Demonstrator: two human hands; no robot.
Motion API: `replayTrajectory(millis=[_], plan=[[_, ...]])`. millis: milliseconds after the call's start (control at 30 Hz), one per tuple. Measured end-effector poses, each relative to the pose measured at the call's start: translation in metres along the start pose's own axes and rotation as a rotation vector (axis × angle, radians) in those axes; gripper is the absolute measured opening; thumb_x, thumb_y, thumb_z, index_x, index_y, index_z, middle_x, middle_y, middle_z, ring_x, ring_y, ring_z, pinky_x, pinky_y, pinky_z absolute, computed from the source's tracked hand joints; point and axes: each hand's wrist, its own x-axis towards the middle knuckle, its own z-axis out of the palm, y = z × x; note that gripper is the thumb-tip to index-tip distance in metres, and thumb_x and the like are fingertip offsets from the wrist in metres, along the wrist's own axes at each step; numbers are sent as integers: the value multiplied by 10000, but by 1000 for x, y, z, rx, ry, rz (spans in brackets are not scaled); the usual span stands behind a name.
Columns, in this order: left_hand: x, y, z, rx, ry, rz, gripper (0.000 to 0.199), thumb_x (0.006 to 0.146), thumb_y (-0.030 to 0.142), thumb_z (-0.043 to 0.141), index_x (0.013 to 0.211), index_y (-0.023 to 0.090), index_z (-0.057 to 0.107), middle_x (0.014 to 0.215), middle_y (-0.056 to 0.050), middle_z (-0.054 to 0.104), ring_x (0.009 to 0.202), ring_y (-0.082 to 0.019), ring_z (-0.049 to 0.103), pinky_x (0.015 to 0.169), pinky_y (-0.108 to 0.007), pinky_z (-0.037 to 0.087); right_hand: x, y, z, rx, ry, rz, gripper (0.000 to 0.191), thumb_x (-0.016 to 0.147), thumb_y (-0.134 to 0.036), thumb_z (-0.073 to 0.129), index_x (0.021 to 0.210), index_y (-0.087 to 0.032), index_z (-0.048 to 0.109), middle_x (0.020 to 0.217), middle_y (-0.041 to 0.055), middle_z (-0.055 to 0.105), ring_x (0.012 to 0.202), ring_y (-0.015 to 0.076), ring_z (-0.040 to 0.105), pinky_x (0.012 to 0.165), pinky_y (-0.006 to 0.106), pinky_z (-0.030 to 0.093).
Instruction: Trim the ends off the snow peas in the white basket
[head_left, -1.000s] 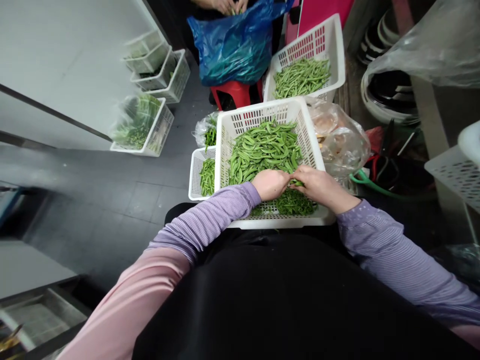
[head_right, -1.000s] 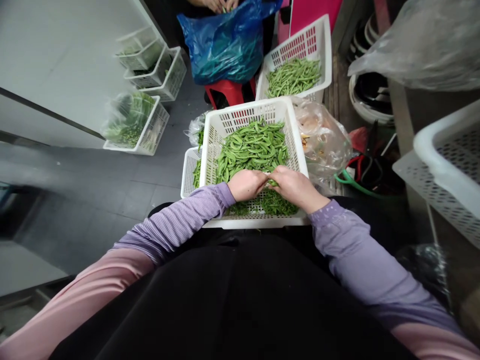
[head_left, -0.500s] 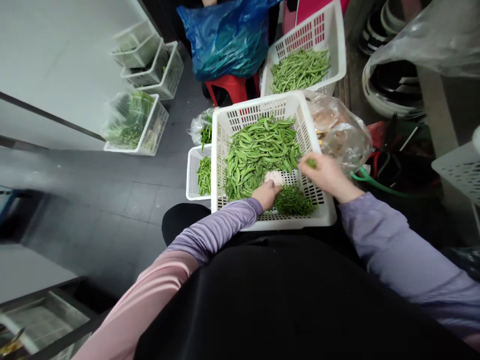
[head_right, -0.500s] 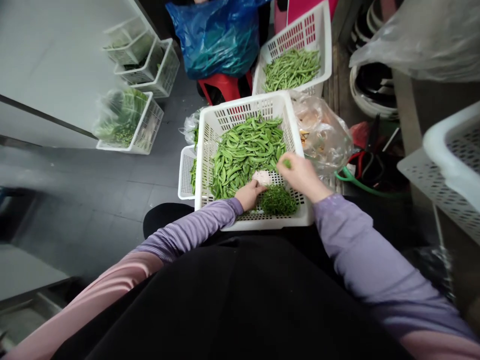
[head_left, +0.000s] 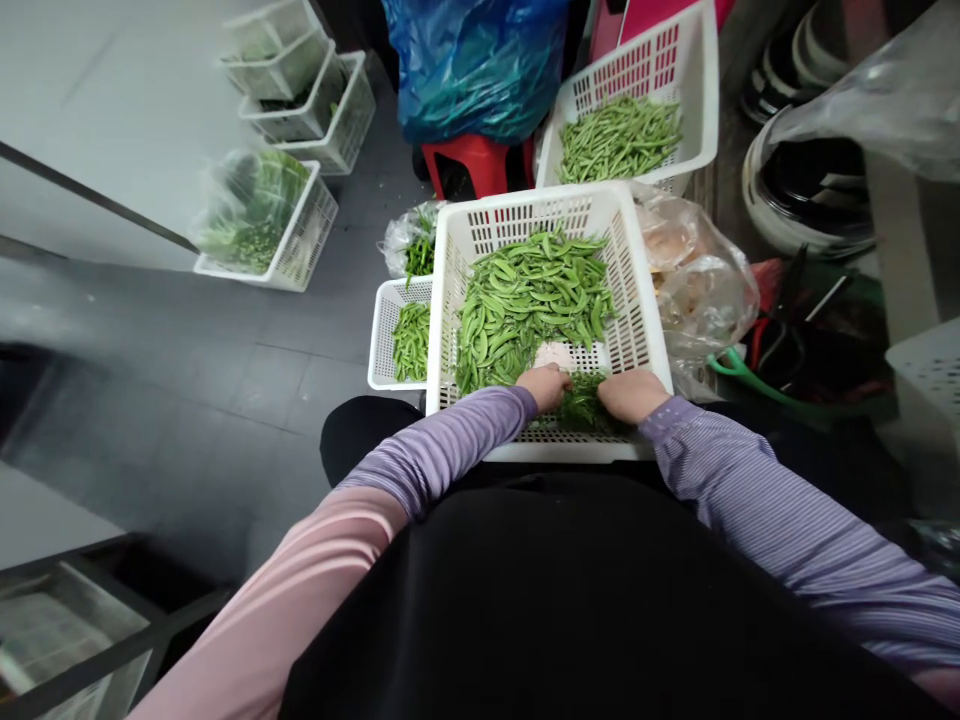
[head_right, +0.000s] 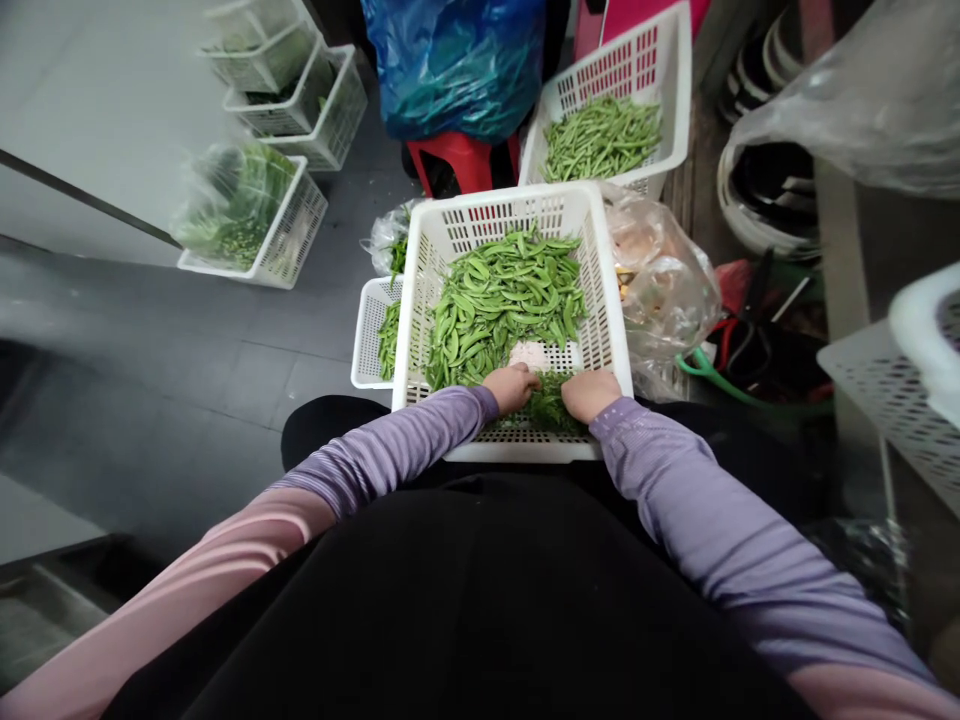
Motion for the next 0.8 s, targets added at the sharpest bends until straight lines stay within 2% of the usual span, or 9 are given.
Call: replayTrajectory(millis=[67, 167, 267, 333, 433, 533, 667, 800], plan=[[10, 5, 5, -58, -56, 2, 334, 826, 252, 385, 1078, 285, 601, 1109, -23, 585, 1002, -149, 556, 866, -248, 432, -5, -4, -1, -52, -45, 11, 323, 777, -39, 400, 956, -38, 669, 969, 238, 635, 986, 316, 576, 779, 402, 451], [17, 9, 15, -56, -129, -71, 325, 817, 300, 406, 1064, 224, 603, 1074, -56, 616, 988, -170, 565, 854, -267, 441, -8, -6, 1, -93, -80, 7, 306, 794, -92, 426, 976, -52, 668, 1038, 226, 617, 990, 306, 576, 785, 382, 452], [14, 6, 22, -26, -137, -117, 325, 779, 299, 463, 1041, 163, 597, 1067, -111, 614, 968, -206, 575, 833, -311, 457, -9, -3, 4, -106, -84, -8, 294, 800, -134, 452, 987, -66, 668, 1043, 218, 618, 988, 305, 577, 784, 381, 453], [10, 3, 22, -19, -129, -121, 323, 758, 280, 491, 1047, 170, 584, 1085, -106, 606, 986, -207, 569, 841, -313, 454, -10, -2, 4, -110, -81, -22, 291, 799, -139, 457, 985, -68, 669, 1027, 220, 624, 984, 308, 579, 780, 384, 453], [9, 2, 20, -34, -80, -10, 394, 769, 248, 474, 1160, 229, 513, 1131, -77, 584, 1026, -195, 551, 860, -306, 441, -14, -3, 0, -120, -83, -30, 299, 792, -115, 445, 982, -65, 670, 1015, 231, 624, 972, 309, 585, 771, 386, 455], [10, 5, 18, -46, -137, 86, 476, 764, 232, 479, 1237, 268, 442, 1125, -70, 589, 1008, -199, 561, 843, -316, 447, -20, -7, -6, -140, -85, -14, 338, 781, -57, 399, 992, -61, 663, 1000, 238, 626, 976, 299, 586, 759, 370, 459], [9, 3, 13, -16, -187, 49, 376, 740, 190, 489, 1112, 203, 545, 1081, -101, 609, 976, -219, 575, 809, -323, 459, -23, -8, -11, -132, -62, 34, 353, 765, -29, 382, 996, -30, 650, 983, 248, 626, 964, 301, 591, 745, 365, 465], [3, -2, 8, 22, -191, 92, 330, 730, 160, 493, 1047, 175, 586, 1065, -121, 608, 971, -235, 576, 792, -325, 465, -21, 0, -8, -117, -28, 89, 320, 760, -62, 420, 982, -52, 651, 950, 226, 637, 925, 295, 604, 717, 354, 473]])
